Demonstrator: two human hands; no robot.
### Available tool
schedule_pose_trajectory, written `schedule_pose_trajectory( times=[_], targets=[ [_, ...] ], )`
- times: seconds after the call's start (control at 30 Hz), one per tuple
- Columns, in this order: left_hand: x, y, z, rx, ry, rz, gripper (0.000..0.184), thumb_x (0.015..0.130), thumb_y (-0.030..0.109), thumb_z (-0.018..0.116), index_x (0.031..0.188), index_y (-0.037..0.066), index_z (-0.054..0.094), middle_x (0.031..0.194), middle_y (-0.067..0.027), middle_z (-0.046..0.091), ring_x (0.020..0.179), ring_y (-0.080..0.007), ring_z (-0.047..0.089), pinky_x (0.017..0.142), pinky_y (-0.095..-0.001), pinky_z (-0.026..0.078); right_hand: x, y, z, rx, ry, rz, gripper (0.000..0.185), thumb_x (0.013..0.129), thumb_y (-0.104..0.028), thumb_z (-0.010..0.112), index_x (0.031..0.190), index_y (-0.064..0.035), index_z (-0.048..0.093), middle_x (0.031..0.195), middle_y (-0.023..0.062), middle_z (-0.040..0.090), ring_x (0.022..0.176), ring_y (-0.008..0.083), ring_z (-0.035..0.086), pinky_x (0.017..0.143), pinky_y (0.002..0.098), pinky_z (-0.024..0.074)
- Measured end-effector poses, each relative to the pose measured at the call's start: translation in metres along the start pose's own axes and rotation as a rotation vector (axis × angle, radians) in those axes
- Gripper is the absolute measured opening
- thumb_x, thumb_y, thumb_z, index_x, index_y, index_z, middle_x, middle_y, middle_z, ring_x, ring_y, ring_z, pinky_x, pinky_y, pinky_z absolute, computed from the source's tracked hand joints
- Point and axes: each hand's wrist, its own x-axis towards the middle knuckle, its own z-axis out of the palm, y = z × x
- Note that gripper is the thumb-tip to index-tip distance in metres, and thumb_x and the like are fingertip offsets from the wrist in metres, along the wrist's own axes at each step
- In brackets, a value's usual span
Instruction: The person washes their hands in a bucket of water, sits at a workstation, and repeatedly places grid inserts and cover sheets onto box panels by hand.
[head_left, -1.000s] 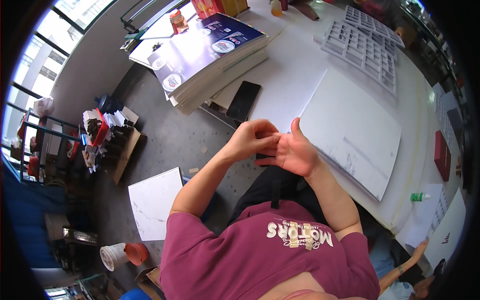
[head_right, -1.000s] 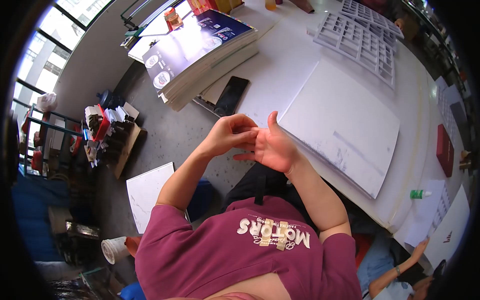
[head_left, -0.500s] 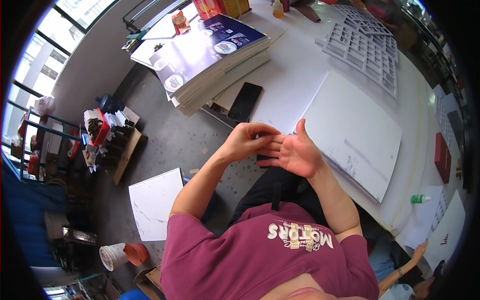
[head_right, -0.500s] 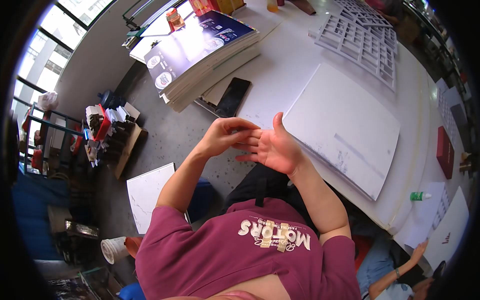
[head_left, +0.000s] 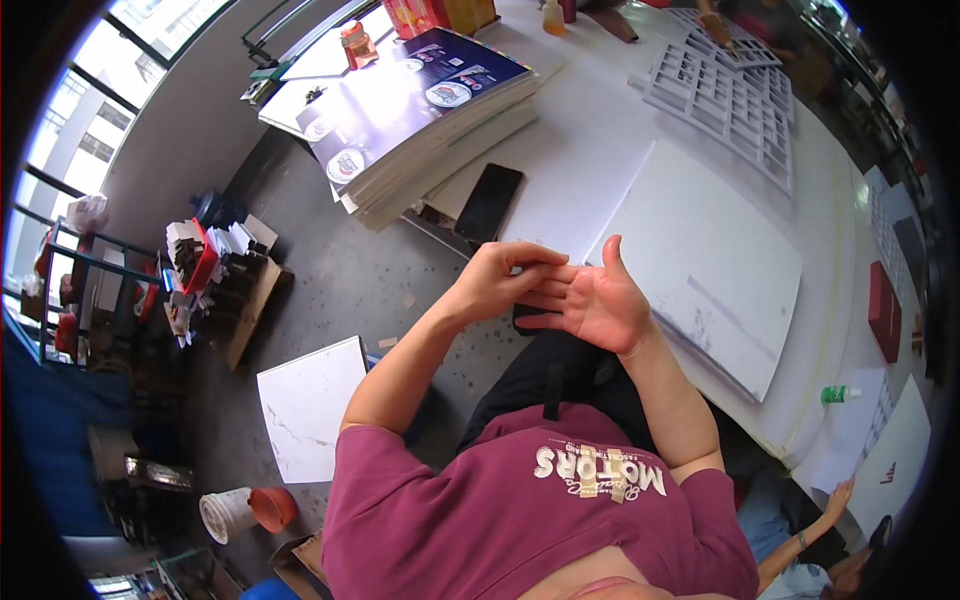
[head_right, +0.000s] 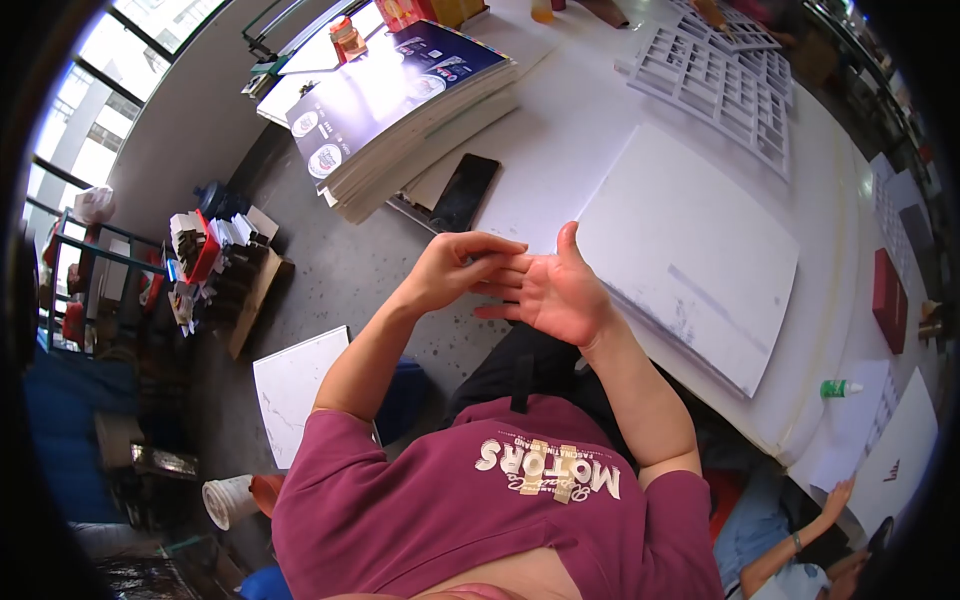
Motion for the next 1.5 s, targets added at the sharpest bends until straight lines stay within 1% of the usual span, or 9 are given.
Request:
schedule_pose_trajectory(
  times=[0.13, 0.3, 0.47, 0.6, 0.73, 0.97, 1.07, 1.37, 1.5],
  targets=[
    [-0.004, 0.005, 0.008, -0.113, 0.088, 0.141, 0.023, 0.090, -0.001, 0.062, 0.113, -0.001, 0.066, 0.120, -0.0128, 0.067, 0.111, -0.0174, 0.062, 0.092, -0.0317, 0.051, -0.002, -0.004, 0.001, 0.064, -0.029, -0.076, 0.114, 0.083, -0.084, 0.006, 0.146, 0.0069, 0.032, 0.147, 0.0229, 0.041, 0.137, 0.0360, 0.040, 0.112, 0.0579, 0.0302],
    [0.012, -0.001, 0.016, 0.584, 0.231, 0.621, 0.011, 0.083, 0.005, 0.069, 0.094, 0.007, 0.068, 0.100, -0.0057, 0.070, 0.086, -0.0231, 0.063, 0.072, -0.0326, 0.050, 0.000, 0.003, -0.008, 0.097, -0.021, -0.109, 0.112, 0.085, -0.083, 0.006, 0.146, 0.0077, 0.031, 0.148, 0.0243, 0.039, 0.138, 0.0378, 0.038, 0.115, 0.0558, 0.0268],
    [0.012, -0.020, 0.006, 0.679, 0.384, 0.318, 0.006, 0.085, 0.006, 0.068, 0.091, 0.007, 0.069, 0.085, -0.0067, 0.071, 0.077, -0.0254, 0.064, 0.067, -0.0364, 0.051, -0.006, 0.003, -0.009, 0.075, -0.035, -0.114, 0.114, 0.084, -0.084, 0.008, 0.149, 0.0076, 0.025, 0.151, 0.0236, 0.036, 0.141, 0.0353, 0.035, 0.116, 0.0509, 0.0273],
    [0.002, -0.016, -0.008, 0.570, 0.359, -0.009, 0.007, 0.091, 0.007, 0.065, 0.092, 0.001, 0.067, 0.074, -0.0098, 0.069, 0.064, -0.0130, 0.065, 0.058, -0.0271, 0.050, -0.019, -0.012, -0.021, -0.058, -0.002, -0.222, 0.113, 0.085, -0.083, 0.010, 0.151, 0.0080, 0.015, 0.157, 0.0245, 0.023, 0.147, 0.0343, 0.024, 0.117, 0.0475, 0.0247],
    [-0.002, 0.015, 0.051, 0.323, 0.314, 0.214, 0.017, 0.086, 0.012, 0.075, 0.086, 0.001, 0.063, 0.065, -0.0018, 0.058, 0.059, -0.0071, 0.050, 0.056, -0.0230, 0.043, 0.002, -0.002, -0.027, -0.356, 0.194, -0.254, 0.112, 0.085, -0.082, 0.014, 0.153, 0.0074, 0.008, 0.161, 0.0226, 0.013, 0.150, 0.0313, 0.014, 0.120, 0.0417, 0.0182],
    [0.020, 0.016, 0.070, 0.180, 0.097, 0.162, 0.018, 0.094, 0.018, 0.068, 0.093, 0.001, 0.063, 0.068, 0.0000, 0.057, 0.060, -0.0076, 0.050, 0.054, -0.0242, 0.041, -0.001, 0.007, -0.019, -0.700, 0.443, -0.400, 0.105, 0.088, -0.081, 0.018, 0.154, 0.0010, 0.015, 0.156, 0.0230, 0.026, 0.144, 0.0298, 0.029, 0.116, 0.0391, 0.0264],
    [0.020, 0.023, 0.064, 0.013, -0.036, 0.051, 0.015, 0.097, 0.016, 0.063, 0.095, 0.001, 0.062, 0.073, -0.0017, 0.059, 0.063, -0.0077, 0.054, 0.056, -0.0234, 0.043, -0.007, 0.003, -0.017, -0.543, 0.336, -0.311, 0.108, 0.087, -0.083, 0.018, 0.155, 0.0013, 0.013, 0.156, 0.0214, 0.030, 0.105, 0.0189, 0.054, 0.080, 0.0273, 0.0451],
    [0.019, 0.029, 0.058, -0.184, -0.061, -0.036, 0.016, 0.094, 0.013, 0.067, 0.097, -0.002, 0.061, 0.081, -0.0033, 0.062, 0.068, -0.0088, 0.058, 0.060, -0.0225, 0.047, -0.008, -0.006, 0.004, -0.732, 0.447, -0.376, 0.110, 0.082, -0.087, 0.015, 0.157, -0.0063, 0.012, 0.150, 0.0216, 0.039, 0.104, 0.0177, 0.058, 0.066, 0.0240, 0.0459],
    [0.014, 0.030, 0.057, -0.317, -0.081, -0.110, 0.013, 0.093, 0.011, 0.066, 0.096, -0.001, 0.062, 0.081, -0.0026, 0.063, 0.069, -0.0085, 0.059, 0.059, -0.0229, 0.046, -0.012, -0.008, -0.007, -0.754, 0.374, -0.344, 0.121, 0.076, -0.092, 0.016, 0.156, -0.0019, 0.008, 0.149, 0.0233, 0.038, 0.095, 0.0180, 0.060, 0.072, 0.0256, 0.0487]
  ],
)
